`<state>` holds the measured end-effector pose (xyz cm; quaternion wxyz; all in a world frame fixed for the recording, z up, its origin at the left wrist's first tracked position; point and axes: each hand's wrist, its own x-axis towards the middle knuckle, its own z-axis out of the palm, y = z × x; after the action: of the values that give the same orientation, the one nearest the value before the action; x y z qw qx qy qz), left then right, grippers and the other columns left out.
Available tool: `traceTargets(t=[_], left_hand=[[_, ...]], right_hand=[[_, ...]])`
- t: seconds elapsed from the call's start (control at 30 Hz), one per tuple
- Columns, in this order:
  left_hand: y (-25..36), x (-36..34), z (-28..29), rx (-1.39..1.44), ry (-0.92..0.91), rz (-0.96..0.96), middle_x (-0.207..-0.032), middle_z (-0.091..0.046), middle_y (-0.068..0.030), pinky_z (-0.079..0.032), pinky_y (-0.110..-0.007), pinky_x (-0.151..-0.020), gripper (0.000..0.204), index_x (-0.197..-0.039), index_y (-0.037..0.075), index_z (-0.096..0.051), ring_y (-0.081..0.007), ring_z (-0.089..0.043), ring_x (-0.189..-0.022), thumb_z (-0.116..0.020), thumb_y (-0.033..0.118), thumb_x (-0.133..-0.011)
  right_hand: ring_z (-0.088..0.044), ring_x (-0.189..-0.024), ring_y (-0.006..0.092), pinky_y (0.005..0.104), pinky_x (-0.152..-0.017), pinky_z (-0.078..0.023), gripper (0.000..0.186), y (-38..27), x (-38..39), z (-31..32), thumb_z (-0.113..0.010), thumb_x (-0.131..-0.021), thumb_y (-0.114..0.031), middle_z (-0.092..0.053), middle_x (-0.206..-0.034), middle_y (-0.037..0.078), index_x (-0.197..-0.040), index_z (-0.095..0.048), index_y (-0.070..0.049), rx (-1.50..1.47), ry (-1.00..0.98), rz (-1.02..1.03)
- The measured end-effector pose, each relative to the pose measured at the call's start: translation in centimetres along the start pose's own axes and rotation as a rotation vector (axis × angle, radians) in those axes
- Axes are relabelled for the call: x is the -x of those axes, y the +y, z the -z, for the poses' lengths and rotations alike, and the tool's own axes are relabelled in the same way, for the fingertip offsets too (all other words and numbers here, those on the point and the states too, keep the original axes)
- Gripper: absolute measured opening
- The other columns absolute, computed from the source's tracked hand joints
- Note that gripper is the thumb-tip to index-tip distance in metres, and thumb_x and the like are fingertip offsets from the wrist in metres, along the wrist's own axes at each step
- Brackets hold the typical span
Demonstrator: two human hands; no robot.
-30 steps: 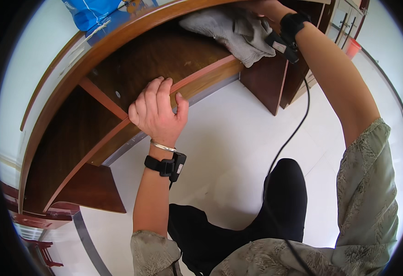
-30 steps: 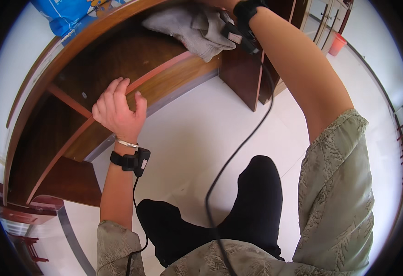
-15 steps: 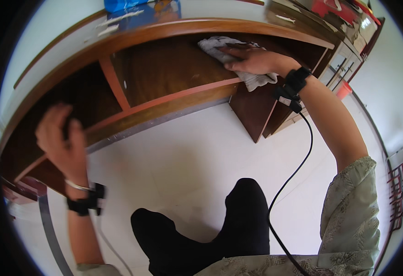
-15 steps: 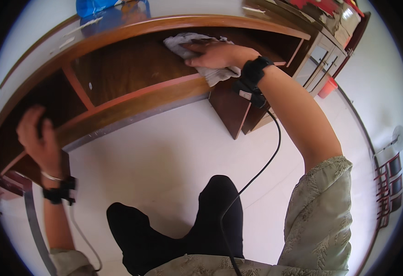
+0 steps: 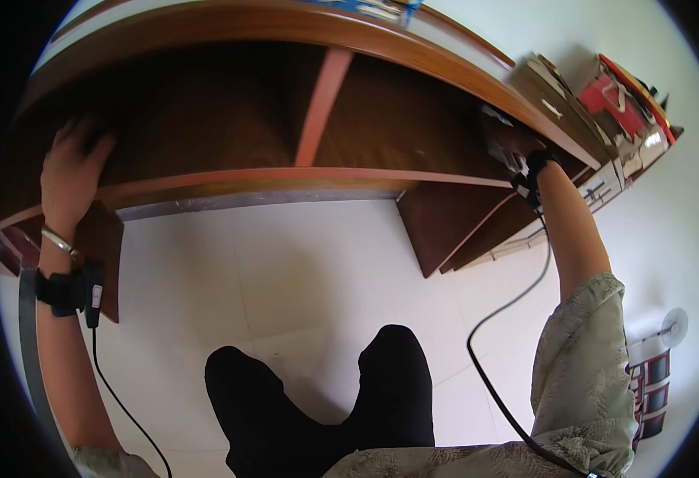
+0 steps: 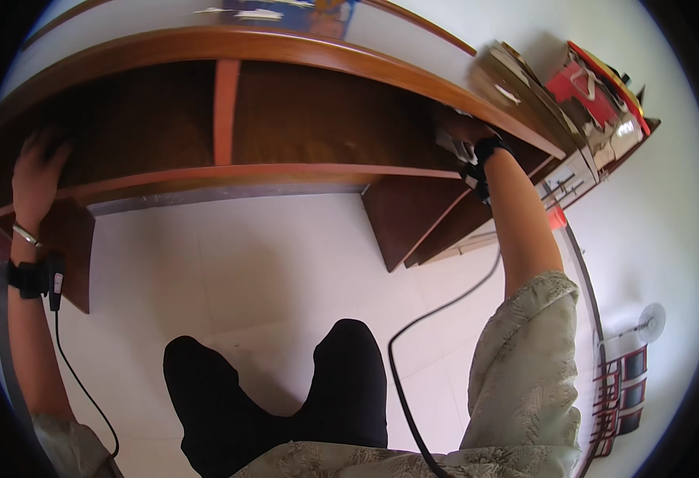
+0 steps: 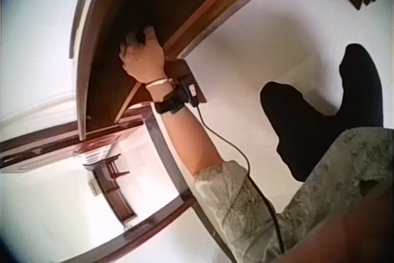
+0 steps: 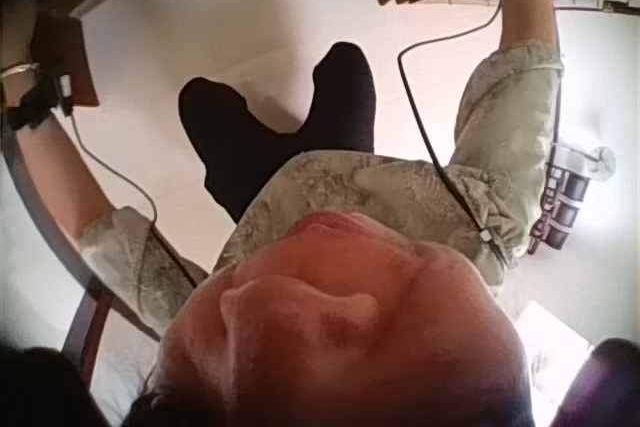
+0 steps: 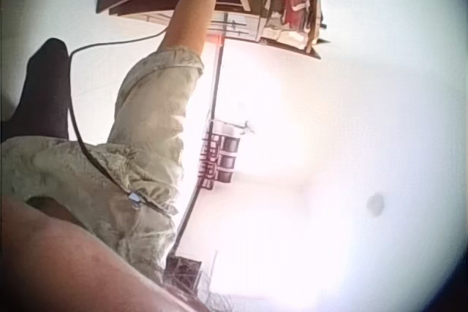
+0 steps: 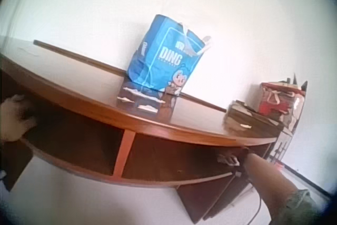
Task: Wiping down a wooden desk, the inside of a shelf, a glass cabinet door, and items on top of the cabinet with a rag.
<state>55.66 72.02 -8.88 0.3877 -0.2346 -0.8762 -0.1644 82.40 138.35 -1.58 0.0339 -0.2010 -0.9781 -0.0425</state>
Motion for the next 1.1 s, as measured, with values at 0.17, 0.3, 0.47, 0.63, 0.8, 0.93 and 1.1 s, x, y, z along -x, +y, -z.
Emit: traceTargets(t=[0.17,0.3,0.47,0.63,0.8,0.93,1.1], left_hand=[[1.5,-2.2,0.5,0.012,-0.047,0.106,-0.120,-0.059,-0.0195,-0.047,-0.044,-0.090,0.043,-0.114,0.008,-0.063,-0.0382,-0.058,-0.106,-0.060,0.038,-0.084],[1.8,-1.9,0.6,0.013,-0.004,0.083,-0.114,-0.061,-0.0177,-0.048,-0.043,-0.088,0.037,-0.112,0.009,-0.064,-0.0370,-0.059,-0.104,-0.062,0.032,-0.084],[2.5,-2.2,0.9,0.069,-0.003,0.091,-0.107,-0.064,-0.0123,-0.049,-0.042,-0.086,0.032,-0.104,0.012,-0.069,-0.0340,-0.060,-0.100,-0.062,0.034,-0.082],[2.4,-1.9,1.2,0.069,0.046,0.065,-0.106,-0.065,-0.0103,-0.049,-0.040,-0.085,0.032,-0.100,0.012,-0.070,-0.0313,-0.060,-0.101,-0.062,0.037,-0.082],[2.7,-2.0,1.5,0.043,0.008,0.062,-0.102,-0.065,-0.0077,-0.049,-0.041,-0.082,0.031,-0.095,0.012,-0.068,-0.0300,-0.060,-0.100,-0.060,0.039,-0.084],[2.9,-1.8,1.2,0.049,0.027,0.059,-0.102,-0.065,-0.0070,-0.049,-0.041,-0.082,0.030,-0.097,0.013,-0.068,-0.0299,-0.060,-0.099,-0.060,0.039,-0.084],[2.6,-2.1,1.5,0.056,0.000,0.059,-0.105,-0.064,-0.0065,-0.049,-0.041,-0.084,0.029,-0.098,0.013,-0.068,-0.0298,-0.060,-0.100,-0.060,0.037,-0.084]], right_hand=[[-0.036,-0.134,0.0247,0.0345,-0.113,-0.025,0.050,-9.1,-3.6,4.5,-0.035,-0.099,-0.033,-0.035,-0.148,0.013,-0.144,-0.037,-0.011,0.134,0.070,-0.019],[-0.038,-0.131,0.0249,0.0347,-0.112,-0.027,0.050,-16.3,-7.9,5.0,-0.037,-0.097,-0.031,-0.038,-0.146,0.014,-0.142,-0.039,-0.011,0.192,0.098,0.045],[-0.041,-0.128,0.0251,0.0350,-0.110,-0.030,0.049,-23.7,-13.4,4.9,-0.040,-0.095,-0.029,-0.041,-0.144,0.014,-0.140,-0.042,-0.010,0.235,0.108,0.101],[-0.044,-0.125,0.0254,0.0352,-0.108,-0.032,0.048,-28.8,-16.7,4.5,-0.043,-0.094,-0.027,-0.044,-0.141,0.015,-0.139,-0.044,-0.010,0.248,0.116,0.102],[-0.047,-0.122,0.0256,0.0354,-0.106,-0.034,0.048,-30.8,-17.7,4.7,-0.046,-0.092,-0.025,-0.047,-0.138,0.015,-0.137,-0.047,-0.009,0.259,0.130,0.111],[-0.049,-0.120,0.0258,0.0356,-0.105,-0.036,0.047,-31.1,-16.3,4.8,-0.049,-0.090,-0.023,-0.049,-0.136,0.016,-0.135,-0.049,-0.008,0.232,0.138,0.122],[-0.052,-0.117,0.0261,0.0359,-0.103,-0.038,0.047,-31.2,-11.0,5.6,-0.052,-0.088,-0.020,-0.052,-0.134,0.016,-0.133,-0.051,-0.008,0.168,0.128,0.201]])
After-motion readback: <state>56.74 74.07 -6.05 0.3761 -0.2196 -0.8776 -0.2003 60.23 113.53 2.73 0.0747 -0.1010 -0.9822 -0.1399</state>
